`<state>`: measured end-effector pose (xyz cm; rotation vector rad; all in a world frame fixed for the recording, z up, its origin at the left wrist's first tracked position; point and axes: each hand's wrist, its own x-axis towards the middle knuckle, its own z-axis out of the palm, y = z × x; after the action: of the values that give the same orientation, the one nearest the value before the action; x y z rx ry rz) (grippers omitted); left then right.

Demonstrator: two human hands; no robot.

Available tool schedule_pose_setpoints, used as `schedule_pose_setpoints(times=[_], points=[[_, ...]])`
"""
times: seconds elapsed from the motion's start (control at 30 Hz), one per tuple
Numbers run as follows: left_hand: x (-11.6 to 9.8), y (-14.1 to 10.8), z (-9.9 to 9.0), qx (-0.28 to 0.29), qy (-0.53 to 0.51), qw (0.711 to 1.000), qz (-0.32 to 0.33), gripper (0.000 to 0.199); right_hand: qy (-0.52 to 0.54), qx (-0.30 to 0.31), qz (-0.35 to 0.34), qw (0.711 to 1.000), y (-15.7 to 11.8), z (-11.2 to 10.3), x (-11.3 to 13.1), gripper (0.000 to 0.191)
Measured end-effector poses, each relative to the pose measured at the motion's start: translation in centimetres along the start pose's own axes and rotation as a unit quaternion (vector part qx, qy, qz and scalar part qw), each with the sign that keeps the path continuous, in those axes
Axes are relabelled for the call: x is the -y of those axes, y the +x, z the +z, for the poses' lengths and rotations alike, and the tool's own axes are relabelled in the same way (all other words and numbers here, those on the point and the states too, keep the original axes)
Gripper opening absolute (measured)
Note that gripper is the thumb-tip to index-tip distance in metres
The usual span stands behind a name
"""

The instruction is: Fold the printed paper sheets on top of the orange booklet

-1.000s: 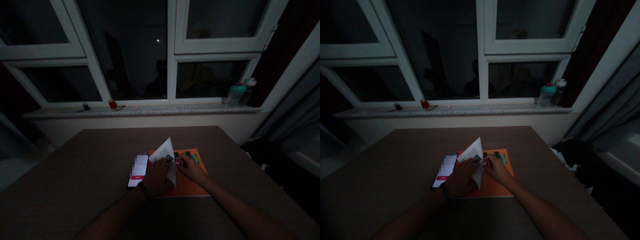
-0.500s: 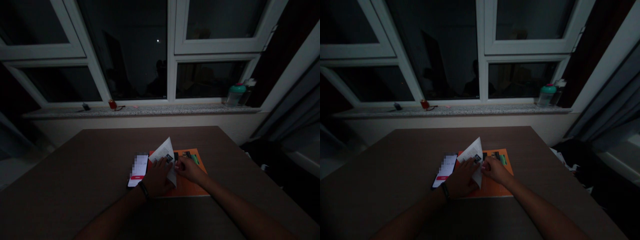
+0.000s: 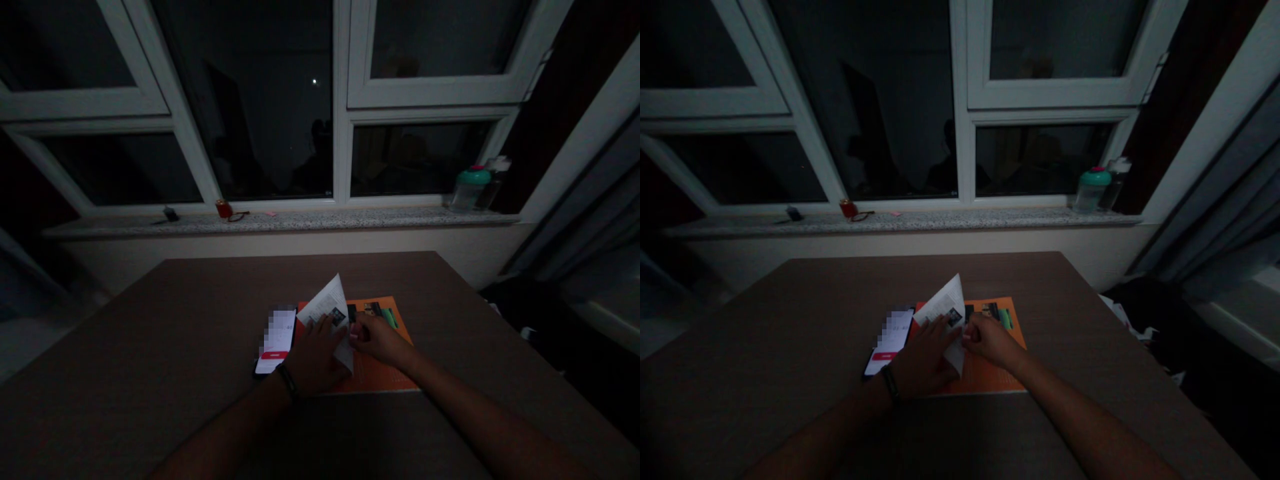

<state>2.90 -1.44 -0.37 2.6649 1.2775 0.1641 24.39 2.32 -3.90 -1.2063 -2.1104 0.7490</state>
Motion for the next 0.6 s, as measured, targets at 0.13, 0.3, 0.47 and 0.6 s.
schedule_pose_setpoints(times=[0.13,0.3,0.47,0.6], points=[[-0.18,0.09,0.01,0.001,-0.004,1.000,-0.011,0.082,0.008,-0.029,0.006,1.000,0.30,-0.03,-0.41,0.012],[0.00,0.21,0.37,-0.044,-0.007,0.999,0.029,0.077,0.002,-0.032,-0.005,0.999,0.20,-0.12,-0.16,0.014],[-0.07,0.26,0.34,-0.065,-0.026,0.996,0.061,0.067,-0.005,0.002,-0.002,1.000,-0.15,-0.16,0.20,0.016],[-0.22,0.07,0.23,-0.058,-0.022,0.996,0.065,0.068,0.011,0.031,-0.018,0.999,-0.42,-0.19,0.21,0.015]])
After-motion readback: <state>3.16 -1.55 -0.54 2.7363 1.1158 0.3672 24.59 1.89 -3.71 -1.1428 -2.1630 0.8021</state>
